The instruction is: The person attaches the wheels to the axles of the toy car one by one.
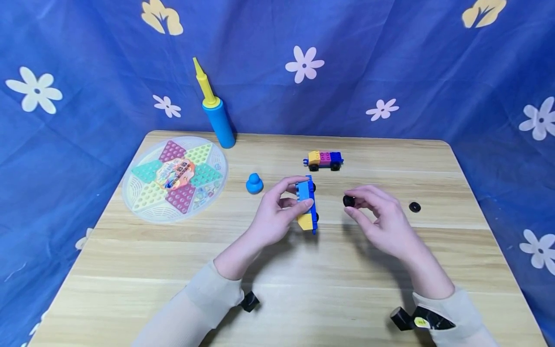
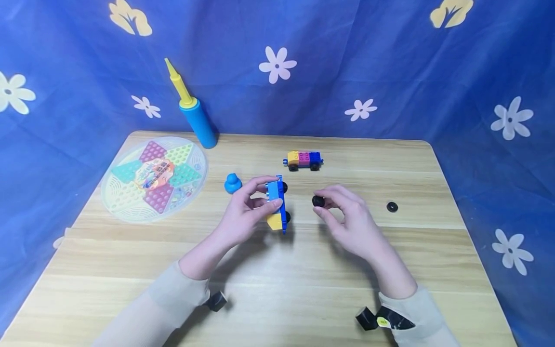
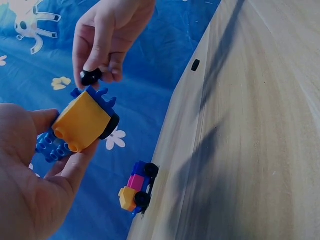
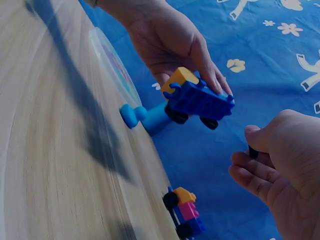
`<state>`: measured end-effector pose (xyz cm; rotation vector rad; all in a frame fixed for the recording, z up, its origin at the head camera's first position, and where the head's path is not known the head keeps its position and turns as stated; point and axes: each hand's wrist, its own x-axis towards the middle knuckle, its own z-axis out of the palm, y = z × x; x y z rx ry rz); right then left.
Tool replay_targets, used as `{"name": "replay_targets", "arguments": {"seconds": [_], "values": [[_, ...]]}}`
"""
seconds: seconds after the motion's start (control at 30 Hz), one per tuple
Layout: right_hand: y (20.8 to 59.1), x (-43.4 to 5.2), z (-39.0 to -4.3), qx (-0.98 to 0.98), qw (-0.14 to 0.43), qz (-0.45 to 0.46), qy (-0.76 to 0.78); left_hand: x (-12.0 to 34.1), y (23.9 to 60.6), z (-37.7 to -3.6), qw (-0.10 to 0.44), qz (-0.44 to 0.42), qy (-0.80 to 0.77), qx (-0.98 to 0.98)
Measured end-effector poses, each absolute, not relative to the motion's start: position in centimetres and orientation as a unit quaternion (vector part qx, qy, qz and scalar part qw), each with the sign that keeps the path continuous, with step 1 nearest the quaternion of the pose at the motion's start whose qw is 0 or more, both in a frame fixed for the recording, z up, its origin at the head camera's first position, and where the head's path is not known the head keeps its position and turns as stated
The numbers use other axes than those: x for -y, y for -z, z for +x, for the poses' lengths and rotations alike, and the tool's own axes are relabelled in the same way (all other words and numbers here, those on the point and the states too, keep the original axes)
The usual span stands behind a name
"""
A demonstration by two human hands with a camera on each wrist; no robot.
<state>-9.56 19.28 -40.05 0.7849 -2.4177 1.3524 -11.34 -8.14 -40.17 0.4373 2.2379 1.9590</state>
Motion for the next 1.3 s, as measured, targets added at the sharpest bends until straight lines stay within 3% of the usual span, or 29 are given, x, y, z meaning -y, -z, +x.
{"name": "replay_targets", "arguments": {"seconds": [0.57, 0.9, 1.3], "values": [[39.6, -17.4, -9.2, 0.799, 0.154, 0.327, -0.480, 7.7, 40.1, -11.4, 0.075, 0.153, -0.663, -0.729], [40.0, -16.2, -8.6, 0.803, 0.121, 0.341, -0.473, 7.4, 39.9, -11.4, 0.074, 0.156, -0.668, -0.723], [40.3, -15.6, -8.4, 0.797, 0.120, 0.346, -0.481, 7.1, 40.0, -11.6, 0.071, 0.153, -0.668, -0.724]]}}
